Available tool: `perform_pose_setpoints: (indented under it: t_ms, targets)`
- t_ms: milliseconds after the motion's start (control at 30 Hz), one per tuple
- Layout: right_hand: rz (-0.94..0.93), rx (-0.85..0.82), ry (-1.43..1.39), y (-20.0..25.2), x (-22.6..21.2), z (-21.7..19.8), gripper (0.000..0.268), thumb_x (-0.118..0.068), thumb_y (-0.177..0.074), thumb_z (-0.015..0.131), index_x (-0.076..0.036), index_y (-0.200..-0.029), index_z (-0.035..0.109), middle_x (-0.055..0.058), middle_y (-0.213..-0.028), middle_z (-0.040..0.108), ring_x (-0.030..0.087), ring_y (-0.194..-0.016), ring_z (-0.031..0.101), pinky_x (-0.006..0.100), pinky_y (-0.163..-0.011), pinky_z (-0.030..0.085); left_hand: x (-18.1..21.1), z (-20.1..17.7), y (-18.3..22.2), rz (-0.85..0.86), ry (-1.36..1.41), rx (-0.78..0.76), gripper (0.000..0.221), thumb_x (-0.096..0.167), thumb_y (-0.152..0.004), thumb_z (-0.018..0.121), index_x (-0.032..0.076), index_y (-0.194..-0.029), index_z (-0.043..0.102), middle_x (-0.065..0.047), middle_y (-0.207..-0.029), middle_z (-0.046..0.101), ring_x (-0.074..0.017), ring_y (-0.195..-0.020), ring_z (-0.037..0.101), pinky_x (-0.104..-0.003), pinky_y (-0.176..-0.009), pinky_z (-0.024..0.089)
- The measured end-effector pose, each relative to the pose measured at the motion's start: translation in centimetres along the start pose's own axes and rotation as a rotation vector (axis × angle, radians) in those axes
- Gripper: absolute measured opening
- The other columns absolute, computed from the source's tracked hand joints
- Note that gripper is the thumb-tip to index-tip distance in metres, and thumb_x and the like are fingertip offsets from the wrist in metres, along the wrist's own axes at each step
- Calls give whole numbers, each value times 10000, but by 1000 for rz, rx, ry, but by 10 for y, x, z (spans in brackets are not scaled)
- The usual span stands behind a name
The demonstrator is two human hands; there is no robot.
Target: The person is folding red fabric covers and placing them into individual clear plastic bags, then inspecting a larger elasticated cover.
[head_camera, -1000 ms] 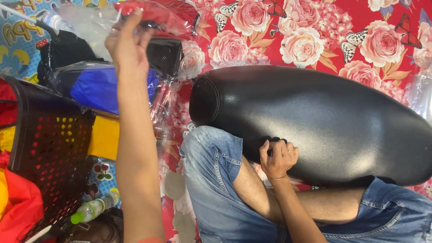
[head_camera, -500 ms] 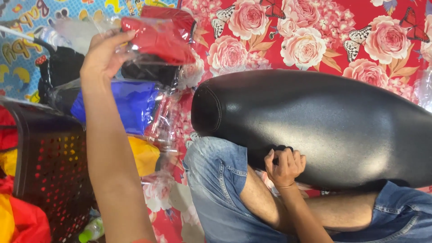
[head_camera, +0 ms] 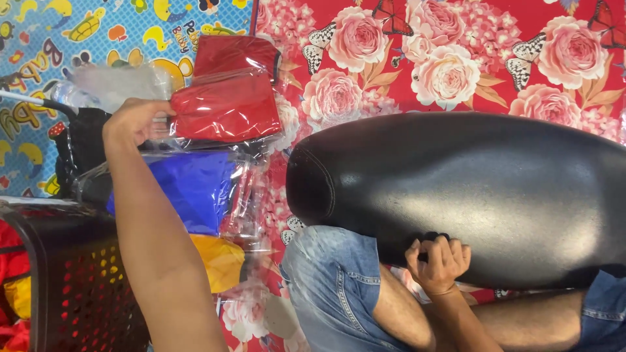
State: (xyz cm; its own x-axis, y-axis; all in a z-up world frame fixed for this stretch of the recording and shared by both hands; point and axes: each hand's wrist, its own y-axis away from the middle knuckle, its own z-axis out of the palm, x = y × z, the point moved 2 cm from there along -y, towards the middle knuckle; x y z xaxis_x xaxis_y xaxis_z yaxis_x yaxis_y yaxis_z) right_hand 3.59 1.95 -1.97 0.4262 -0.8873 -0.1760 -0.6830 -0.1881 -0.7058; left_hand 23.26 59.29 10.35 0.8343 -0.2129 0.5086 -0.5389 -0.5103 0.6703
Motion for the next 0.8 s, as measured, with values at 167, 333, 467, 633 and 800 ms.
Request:
perform_pose_setpoints:
  t_ms: [167,333,467,633,800]
  targets:
    - [-8,-9,32,7,3,2,280,-166,-934,584,-116,-689,460,21,-597,399,218,-551,301,392,-597,217,-22,1,-58,37,-182,139,457,118,-821,653,104,-1276,607,-87,-1151,659,-235,-1021,648,-349,-793,598]
    - [-17,-11,47,7,3,0,282,-168,-937,570,-106,-684,461,29,-593,399,219,-544,291,391,-595,212,-23,2,-64,87,-419,254,627,164,-865,575,141,-1490,535,-123,-1420,589,-324,-1182,609,-396,-934,475]
    - [-19,-18,55,6,3,2,269,-173,-932,568,-112,-692,464,21,-600,413,221,-545,308,390,-594,225,-22,6,-52,8,-507,210,459,144,-938,522,102,-1389,597,-198,-1304,623,-403,-1158,593,-498,-867,484]
    - [-20,4,52,3,1,3,272,-175,-939,559,-113,-695,454,17,-595,412,209,-535,295,385,-591,210,-27,8,-50,-60,-467,241,403,151,-889,598,47,-1277,629,-186,-1254,640,-409,-1138,609,-513,-873,492]
    - [-39,18,43,2,2,4,272,-204,-953,551,-126,-706,467,7,-592,391,186,-544,278,378,-593,198,-44,-7,-92,240,-641,825,688,18,-850,772,11,-1442,423,-247,-1314,569,-493,-1245,525,-694,-1017,278]
